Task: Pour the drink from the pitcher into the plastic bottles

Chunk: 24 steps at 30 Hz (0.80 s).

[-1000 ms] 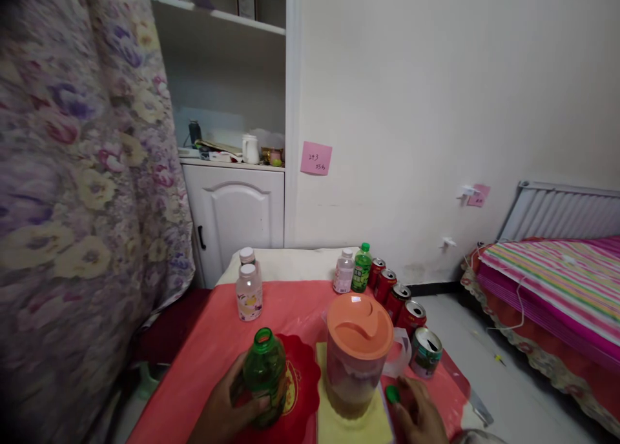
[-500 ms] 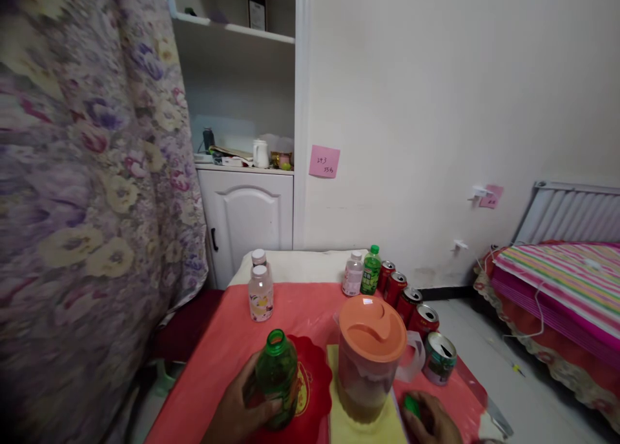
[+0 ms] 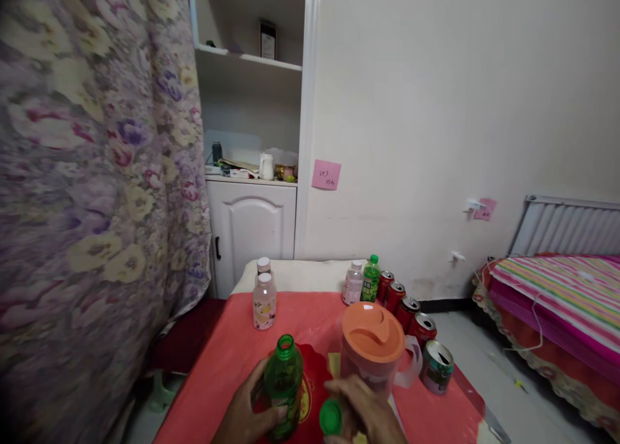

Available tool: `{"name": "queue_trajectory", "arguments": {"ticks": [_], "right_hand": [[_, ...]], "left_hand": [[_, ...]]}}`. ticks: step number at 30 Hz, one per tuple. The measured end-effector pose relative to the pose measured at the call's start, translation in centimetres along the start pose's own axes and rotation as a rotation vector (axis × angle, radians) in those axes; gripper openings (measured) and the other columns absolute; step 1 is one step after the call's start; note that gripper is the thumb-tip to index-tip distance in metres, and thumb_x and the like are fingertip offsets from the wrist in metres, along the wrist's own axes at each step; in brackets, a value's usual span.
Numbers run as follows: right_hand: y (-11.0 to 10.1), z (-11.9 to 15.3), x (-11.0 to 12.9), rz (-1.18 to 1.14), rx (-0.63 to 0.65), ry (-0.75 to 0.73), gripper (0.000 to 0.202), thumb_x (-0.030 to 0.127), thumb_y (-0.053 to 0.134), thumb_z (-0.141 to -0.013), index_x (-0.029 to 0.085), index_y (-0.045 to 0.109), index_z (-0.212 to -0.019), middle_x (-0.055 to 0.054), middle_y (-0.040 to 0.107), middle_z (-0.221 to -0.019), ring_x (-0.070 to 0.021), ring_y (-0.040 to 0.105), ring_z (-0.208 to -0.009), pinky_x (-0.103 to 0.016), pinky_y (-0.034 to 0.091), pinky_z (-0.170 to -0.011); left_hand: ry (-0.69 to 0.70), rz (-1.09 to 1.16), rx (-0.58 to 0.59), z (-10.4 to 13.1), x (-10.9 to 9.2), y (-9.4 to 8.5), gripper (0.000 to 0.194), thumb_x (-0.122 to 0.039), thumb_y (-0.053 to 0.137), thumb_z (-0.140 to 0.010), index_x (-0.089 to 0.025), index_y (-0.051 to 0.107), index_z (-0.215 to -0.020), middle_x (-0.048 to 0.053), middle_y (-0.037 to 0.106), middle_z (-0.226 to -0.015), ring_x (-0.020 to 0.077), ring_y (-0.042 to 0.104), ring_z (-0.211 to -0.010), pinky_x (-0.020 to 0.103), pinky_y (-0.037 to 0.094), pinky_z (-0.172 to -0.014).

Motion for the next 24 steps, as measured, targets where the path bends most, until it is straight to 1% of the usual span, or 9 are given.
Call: {"name": "queue_trajectory", "arguments": {"ticks": [1, 2, 3, 5, 8, 14, 19, 21, 24], "right_hand": [[-0.3, -1.1, 1.3, 0.041, -0.065, 0.021, 0.046, 0.029, 0.067, -0.075, 0.026, 0.063, -0.121, -0.009, 0.073, -0.106, -0.0265, 0.068, -0.093, -0.037, 0.055, -0.083], [-0.6, -2.2, 2.7, 0.072, -0.1, 0.028, 0.039, 0.027, 0.066, -0.077, 0.024, 0.064, -0.116, -0.009, 0.072, -0.105, -0.0255, 0.067, -0.093, -0.037, 0.054, -0.085], [-0.8, -3.2, 4.0, 0.115, -0.118, 0.005, 0.038, 0.025, 0.063, -0.079, 0.023, 0.062, -0.117, -0.01, 0.071, -0.109, -0.0255, 0.066, -0.098, -0.039, 0.053, -0.089], [-1.3, -5.0, 6.3, 0.218, -0.11, -0.043, 0.033, 0.021, 0.06, -0.081, 0.021, 0.061, -0.114, -0.011, 0.069, -0.111, -0.0259, 0.064, -0.1, -0.041, 0.051, -0.092], [-1.8, -7.0, 8.3, 0.374, -0.017, -0.072, 0.027, 0.013, 0.055, -0.081, 0.019, 0.064, -0.106, -0.011, 0.068, -0.108, -0.0262, 0.065, -0.097, -0.042, 0.05, -0.087], [-1.9, -8.4, 9.4, 0.386, 0.107, -0.162, 0.028, 0.011, 0.054, -0.083, 0.02, 0.063, -0.108, -0.009, 0.069, -0.112, -0.0234, 0.065, -0.101, -0.039, 0.05, -0.09], [-2.4, -8.5, 10.5, 0.331, 0.185, -0.177, 0.037, 0.009, 0.058, -0.081, 0.023, 0.064, -0.115, -0.007, 0.07, -0.114, -0.0216, 0.066, -0.101, -0.036, 0.051, -0.09], [-2.7, -8.7, 10.9, 0.315, 0.197, -0.172, 0.036, 0.013, 0.064, -0.08, 0.023, 0.064, -0.115, -0.006, 0.072, -0.11, -0.0206, 0.067, -0.096, -0.033, 0.052, -0.086], [-2.9, -9.2, 11.3, 0.333, 0.262, -0.188, 0.027, 0.016, 0.069, -0.08, 0.023, 0.067, -0.106, -0.003, 0.072, -0.098, -0.0177, 0.067, -0.083, -0.03, 0.052, -0.076]], "left_hand": [[0.006, 0.003, 0.015, 0.0, 0.1, 0.0, 0.083, -0.035, 0.076, -0.059, -0.014, 0.042, -0.132, 0.02, 0.058, -0.138, 0.0385, 0.052, -0.129, 0.049, 0.038, -0.11], [0.015, 0.008, 0.033, 0.1, 0.1, 0.0, 0.083, -0.037, 0.076, -0.06, -0.014, 0.042, -0.133, 0.02, 0.058, -0.139, 0.0385, 0.052, -0.13, 0.049, 0.038, -0.109], [0.02, 0.013, 0.046, 0.1, 0.2, -0.1, 0.083, -0.037, 0.077, -0.06, -0.014, 0.043, -0.133, 0.02, 0.058, -0.14, 0.0386, 0.053, -0.13, 0.049, 0.038, -0.109], [0.02, 0.011, 0.06, 0.1, 0.3, -0.1, 0.082, -0.034, 0.077, -0.059, -0.014, 0.044, -0.132, 0.02, 0.058, -0.14, 0.0389, 0.053, -0.13, 0.048, 0.038, -0.11], [0.016, 0.012, 0.063, 0.2, 0.2, -0.1, 0.083, -0.033, 0.078, -0.059, -0.013, 0.044, -0.132, 0.022, 0.056, -0.142, 0.0381, 0.052, -0.131, 0.047, 0.038, -0.111], [0.02, 0.051, 0.094, 0.2, -0.4, 0.5, 0.09, -0.046, 0.082, -0.056, -0.015, 0.047, -0.133, 0.02, 0.059, -0.14, 0.0371, 0.055, -0.13, 0.044, 0.042, -0.109], [0.006, 0.078, 0.12, 0.0, -0.5, 0.8, 0.089, -0.041, 0.081, -0.056, -0.012, 0.047, -0.133, 0.022, 0.058, -0.14, 0.0374, 0.056, -0.128, 0.045, 0.043, -0.108], [0.019, 0.074, 0.125, 0.1, -0.5, 0.8, 0.087, -0.04, 0.082, -0.057, -0.014, 0.049, -0.133, 0.019, 0.06, -0.138, 0.0368, 0.057, -0.126, 0.044, 0.044, -0.107], [0.031, 0.052, 0.127, 0.1, -0.7, 0.7, 0.081, -0.038, 0.082, -0.057, -0.016, 0.053, -0.13, 0.017, 0.064, -0.132, 0.0362, 0.06, -0.121, 0.043, 0.045, -0.103]]}}
Point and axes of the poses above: each hand's wrist, its own z-axis away from the middle knuckle, its own y-axis out of the palm, x = y × z, the point moved 3 cm from there along -z, towards the middle knuckle
